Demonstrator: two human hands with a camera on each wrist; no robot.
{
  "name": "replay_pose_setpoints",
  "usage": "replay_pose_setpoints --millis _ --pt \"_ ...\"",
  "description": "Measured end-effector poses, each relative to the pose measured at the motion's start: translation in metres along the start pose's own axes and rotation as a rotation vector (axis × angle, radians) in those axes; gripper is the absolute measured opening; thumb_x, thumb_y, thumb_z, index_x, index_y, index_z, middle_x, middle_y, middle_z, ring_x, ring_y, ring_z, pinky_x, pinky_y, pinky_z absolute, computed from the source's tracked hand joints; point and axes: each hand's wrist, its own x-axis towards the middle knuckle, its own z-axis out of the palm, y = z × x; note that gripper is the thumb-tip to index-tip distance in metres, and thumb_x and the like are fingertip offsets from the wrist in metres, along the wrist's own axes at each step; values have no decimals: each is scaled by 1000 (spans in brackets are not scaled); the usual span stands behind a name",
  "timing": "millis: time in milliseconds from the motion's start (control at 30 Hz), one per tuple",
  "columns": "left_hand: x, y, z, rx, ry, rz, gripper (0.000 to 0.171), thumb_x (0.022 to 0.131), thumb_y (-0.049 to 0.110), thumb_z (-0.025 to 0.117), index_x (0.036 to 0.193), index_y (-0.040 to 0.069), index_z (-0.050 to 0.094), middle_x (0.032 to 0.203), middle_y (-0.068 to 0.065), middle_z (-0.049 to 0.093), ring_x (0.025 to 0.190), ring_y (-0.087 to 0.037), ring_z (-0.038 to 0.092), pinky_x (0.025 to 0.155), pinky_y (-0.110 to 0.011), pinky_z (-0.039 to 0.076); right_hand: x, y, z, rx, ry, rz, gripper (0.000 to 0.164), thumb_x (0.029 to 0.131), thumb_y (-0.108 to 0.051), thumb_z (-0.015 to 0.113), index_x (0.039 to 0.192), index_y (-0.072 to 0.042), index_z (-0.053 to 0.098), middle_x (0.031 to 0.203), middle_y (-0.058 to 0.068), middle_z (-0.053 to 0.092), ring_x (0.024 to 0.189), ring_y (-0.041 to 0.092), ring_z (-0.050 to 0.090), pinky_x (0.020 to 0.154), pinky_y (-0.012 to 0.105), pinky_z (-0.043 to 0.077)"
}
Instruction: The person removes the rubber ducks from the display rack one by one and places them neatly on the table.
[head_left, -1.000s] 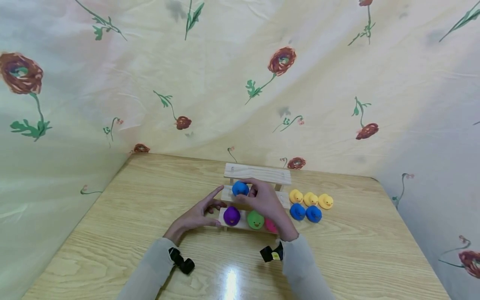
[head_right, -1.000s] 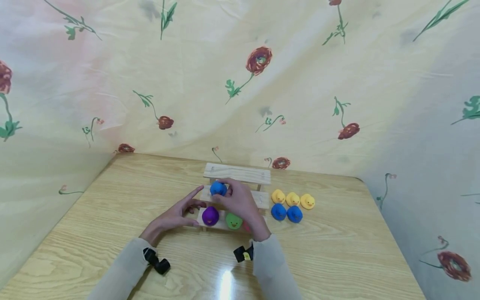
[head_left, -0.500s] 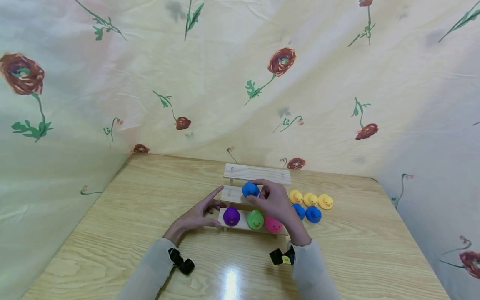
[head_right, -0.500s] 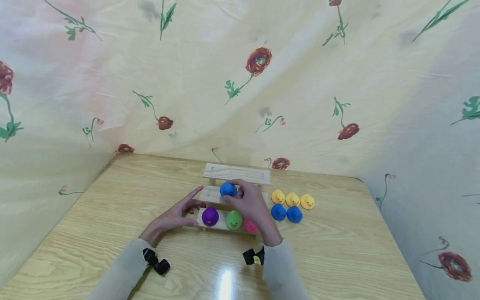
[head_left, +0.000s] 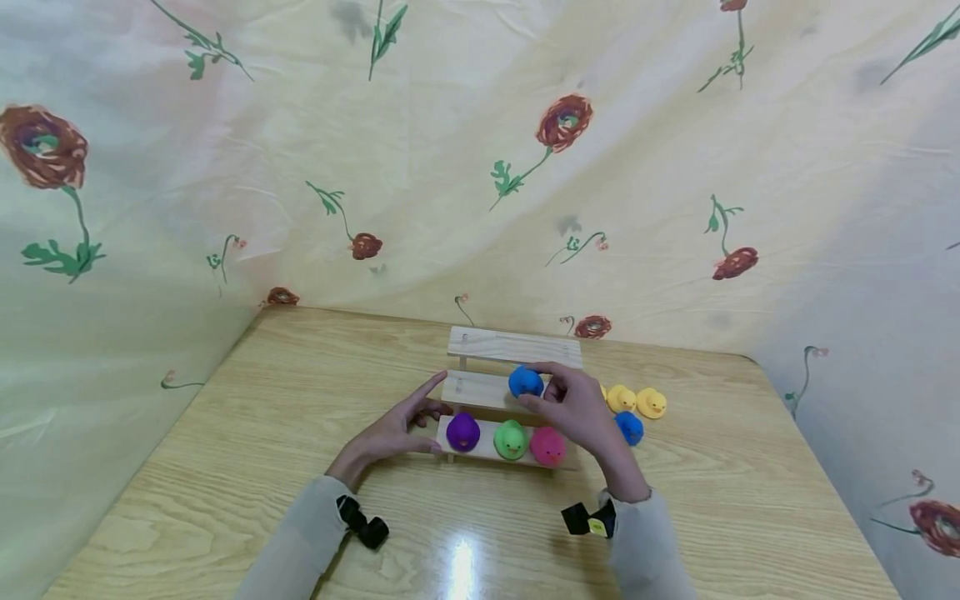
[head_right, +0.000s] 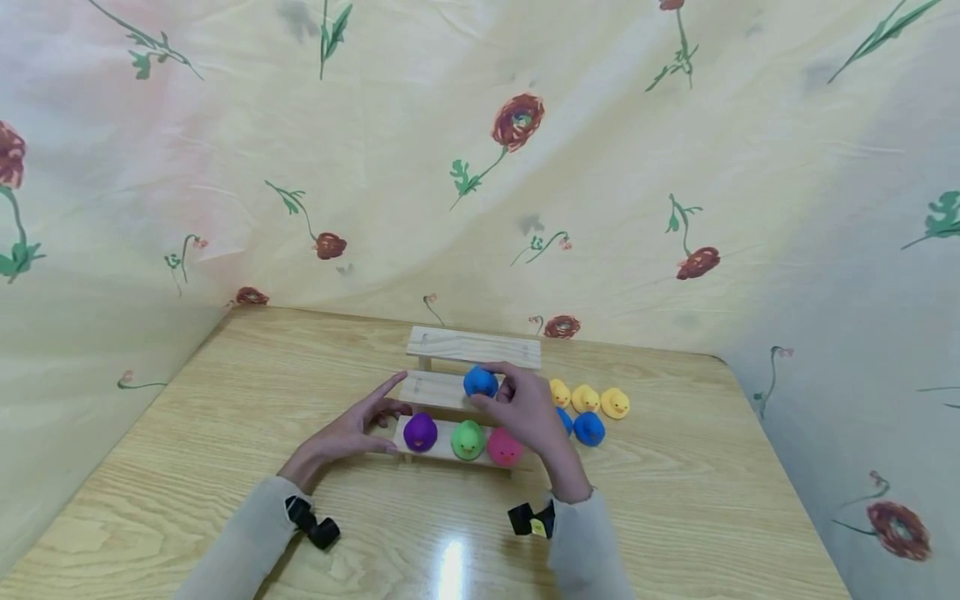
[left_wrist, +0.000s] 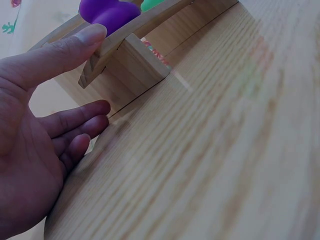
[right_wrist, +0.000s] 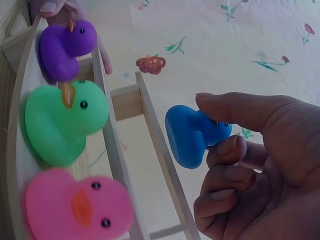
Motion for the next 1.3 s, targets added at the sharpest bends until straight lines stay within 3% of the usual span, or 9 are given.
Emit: replay_pose_setpoints --millis 300,567,767,1300 --pt "0 2 0 9 0 -4 110 82 17 82 162 35 8 142 -18 58 131 -34 51 96 -25 43 -7 11 -12 -4 19 4 43 88 -18 77 127 -4 66 66 1 50 57 7 45 51 22 36" --pt "1 2 0 10 3 0 111 82 18 82 163 30 7 142 -18 59 130 -34 52 95 -25 43 -13 24 -22 -35 39 18 45 88 -20 78 129 -8 66 63 -1 48 53 7 44 48 23 36" --pt "1 1 0 8 3 -1 111 82 17 82 163 29 7 142 -17 59 130 -34 52 96 -26 43 -18 34 -31 -31 52 28 47 88 -20 77 130 -3 64 64 1 48 53 7 44 49 24 38" --pt "1 1 -1 -3 1 -6 110 83 17 82 162 31 8 142 -16 58 130 -34 51 96 -24 42 -30 50 -46 -76 80 70 43 89 -20 76 127 -1 65 65 0 47 54 6 42 49 24 36"
